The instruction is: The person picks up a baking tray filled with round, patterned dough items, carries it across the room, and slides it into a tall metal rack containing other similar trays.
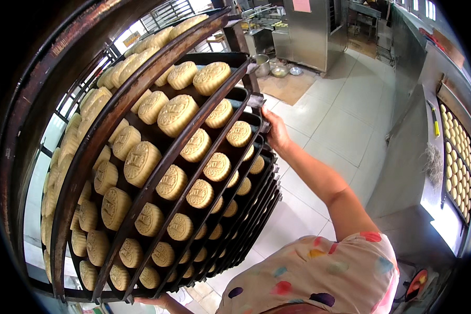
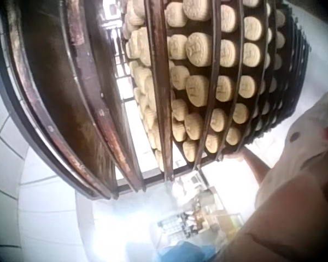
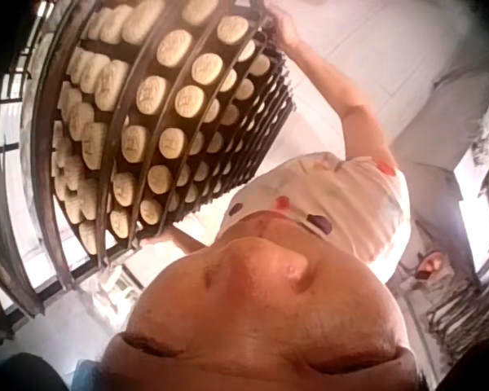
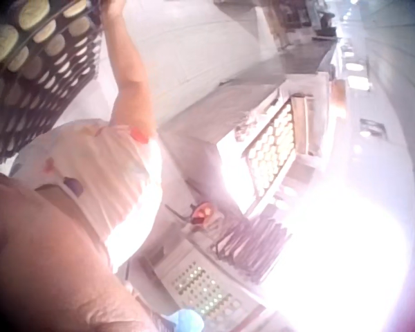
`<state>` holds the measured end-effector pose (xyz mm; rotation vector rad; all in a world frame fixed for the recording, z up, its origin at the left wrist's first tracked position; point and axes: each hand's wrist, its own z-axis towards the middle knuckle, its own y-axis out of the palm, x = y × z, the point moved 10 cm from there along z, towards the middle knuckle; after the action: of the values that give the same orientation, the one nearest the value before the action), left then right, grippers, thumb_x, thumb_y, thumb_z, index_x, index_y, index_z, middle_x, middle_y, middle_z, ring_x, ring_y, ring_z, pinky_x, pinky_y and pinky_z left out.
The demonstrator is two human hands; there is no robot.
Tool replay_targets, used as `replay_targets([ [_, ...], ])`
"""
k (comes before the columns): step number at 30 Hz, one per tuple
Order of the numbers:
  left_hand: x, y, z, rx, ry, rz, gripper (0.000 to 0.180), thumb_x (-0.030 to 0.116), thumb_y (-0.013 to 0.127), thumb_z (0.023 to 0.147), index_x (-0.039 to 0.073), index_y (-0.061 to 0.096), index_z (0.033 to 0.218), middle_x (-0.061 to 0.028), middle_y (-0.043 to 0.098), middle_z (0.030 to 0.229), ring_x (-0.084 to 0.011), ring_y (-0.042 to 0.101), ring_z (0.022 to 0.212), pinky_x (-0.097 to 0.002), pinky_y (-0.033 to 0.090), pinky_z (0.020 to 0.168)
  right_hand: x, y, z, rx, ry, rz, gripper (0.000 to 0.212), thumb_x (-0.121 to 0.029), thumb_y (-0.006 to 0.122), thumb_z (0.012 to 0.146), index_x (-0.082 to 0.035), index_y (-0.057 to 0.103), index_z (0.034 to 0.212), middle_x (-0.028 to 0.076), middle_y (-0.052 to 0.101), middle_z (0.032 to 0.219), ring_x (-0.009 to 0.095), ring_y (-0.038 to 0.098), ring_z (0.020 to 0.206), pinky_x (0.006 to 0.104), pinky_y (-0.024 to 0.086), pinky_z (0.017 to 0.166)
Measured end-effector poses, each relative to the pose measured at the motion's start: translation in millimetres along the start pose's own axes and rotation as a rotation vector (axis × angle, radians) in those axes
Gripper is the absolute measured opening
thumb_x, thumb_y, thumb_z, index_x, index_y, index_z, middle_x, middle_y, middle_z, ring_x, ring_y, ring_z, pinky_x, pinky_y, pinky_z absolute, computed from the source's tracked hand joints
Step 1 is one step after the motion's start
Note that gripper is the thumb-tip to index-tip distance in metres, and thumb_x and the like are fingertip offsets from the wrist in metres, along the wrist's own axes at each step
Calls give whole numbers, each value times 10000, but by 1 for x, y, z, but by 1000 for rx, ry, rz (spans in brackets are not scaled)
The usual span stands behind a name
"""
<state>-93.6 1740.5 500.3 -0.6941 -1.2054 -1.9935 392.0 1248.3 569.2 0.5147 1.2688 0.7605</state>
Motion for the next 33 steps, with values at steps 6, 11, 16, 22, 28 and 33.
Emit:
replay_targets([
  [6, -16, -14, -14, 173, -159, -194, 492, 444, 304, 915, 29, 437, 1143, -98, 467, 1172, -248, 492, 1067, -419, 404, 937, 8, -14, 26, -67, -23, -23, 451, -371, 617, 837, 4, 589, 1086, 61, 611, 1042, 154, 543, 940, 283, 395, 884],
  [11, -15, -32, -8, 118, -82, -306, 631, 550, 283, 910, 0, 421, 1187, -148, 408, 1272, -279, 433, 1132, -431, 353, 975, 7, 12, 16, -86, 20, 32, 420, -384, 606, 842, -29, 593, 1066, 63, 620, 1019, 173, 568, 925, 312, 431, 856],
  [16, -7, -36, -25, 48, 72, -154, 462, 362, 382, 932, -40, 416, 1156, -177, 434, 1168, -274, 443, 1084, -415, 350, 950, 16, 4, 23, -92, 92, 18, 444, -399, 583, 854, -43, 576, 1119, 63, 611, 1071, 191, 560, 972, 333, 406, 906],
  [22, 3, -48, -24, 88, 244, 416, 607, 465, 248, 955, -61, 375, 1230, -149, 417, 1255, -243, 428, 1143, -401, 326, 1014, 18, 6, 21, -75, 139, 7, 471, -434, 603, 827, -57, 586, 1109, 59, 606, 1092, 197, 530, 1009, 323, 361, 933],
  [28, -24, -40, 3, -1, 134, 76, 521, 391, 233, 980, -68, 411, 1150, -141, 470, 1130, -211, 455, 1009, -365, 344, 961, 10, -6, 20, -100, 152, 3, 467, -402, 610, 835, -42, 565, 1128, 54, 601, 1072, 175, 532, 981, 308, 378, 912],
  [33, -9, -64, 35, 41, 593, 466, 511, 345, 248, 981, -94, 495, 1067, -149, 541, 1034, -220, 500, 941, -360, 383, 915, 3, 3, -1, -144, 103, 40, 499, -384, 606, 847, -13, 525, 1171, 54, 587, 1092, 167, 538, 982, 309, 399, 904],
])
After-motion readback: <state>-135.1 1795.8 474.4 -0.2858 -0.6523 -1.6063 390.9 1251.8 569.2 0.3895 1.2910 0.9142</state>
